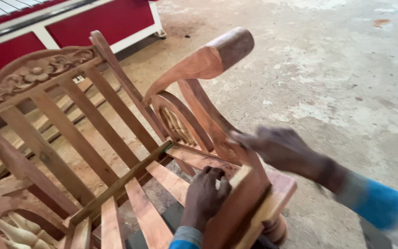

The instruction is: The person uses a piece of sandpaper and a sanding block to smooth the wood surfaces of an armchair, including the curved armrests and decorative side elements.

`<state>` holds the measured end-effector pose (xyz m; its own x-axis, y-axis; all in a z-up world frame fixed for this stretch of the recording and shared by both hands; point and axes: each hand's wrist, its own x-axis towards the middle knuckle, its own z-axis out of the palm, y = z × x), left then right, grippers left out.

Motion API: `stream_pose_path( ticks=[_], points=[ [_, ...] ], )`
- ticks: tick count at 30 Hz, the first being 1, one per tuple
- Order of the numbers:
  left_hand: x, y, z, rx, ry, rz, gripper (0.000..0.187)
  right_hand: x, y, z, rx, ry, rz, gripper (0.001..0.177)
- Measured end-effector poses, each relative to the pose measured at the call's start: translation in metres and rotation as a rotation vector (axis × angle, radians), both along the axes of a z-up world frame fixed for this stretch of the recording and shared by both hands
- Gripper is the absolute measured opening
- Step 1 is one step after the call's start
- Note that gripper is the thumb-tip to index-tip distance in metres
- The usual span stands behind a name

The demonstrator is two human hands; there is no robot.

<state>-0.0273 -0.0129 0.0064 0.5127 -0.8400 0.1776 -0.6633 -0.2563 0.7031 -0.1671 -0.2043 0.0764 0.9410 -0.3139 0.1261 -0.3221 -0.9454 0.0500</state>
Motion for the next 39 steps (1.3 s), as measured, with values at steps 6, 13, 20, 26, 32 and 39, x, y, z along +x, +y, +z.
stream_pose_path(
  ticks=[6, 13, 20, 26, 32, 39],
  points=[
    [0.002, 0.001, -0.001, 0.031, -0.039, -0.056, 0.031, 0.009, 0.006, 0.007, 0.037, -0.011, -0.055, 0.060],
    [0.000, 0.005, 0.001, 0.019, -0.060, 0.002, 0.033, -0.006, -0.008, -0.002, 0.032, -0.053, 0.059, 0.060],
    [-0.006, 0.005, 0.000, 0.039, -0.062, 0.002, 0.032, 0.030, -0.003, 0.010, 0.052, -0.112, 0.011, 0.056],
    [-0.009, 0.004, 0.006, 0.101, -0.045, 0.069, 0.034, 0.057, -0.020, 0.017, 0.060, -0.170, 0.117, 0.046],
    [-0.001, 0.000, 0.005, 0.057, -0.061, 0.029, 0.033, -0.024, -0.003, 0.001, 0.064, 0.014, 0.059, 0.052],
    [-0.007, 0.003, 0.015, 0.068, -0.034, 0.055, 0.031, 0.075, -0.019, 0.023, 0.027, -0.175, 0.089, 0.043]
  ],
)
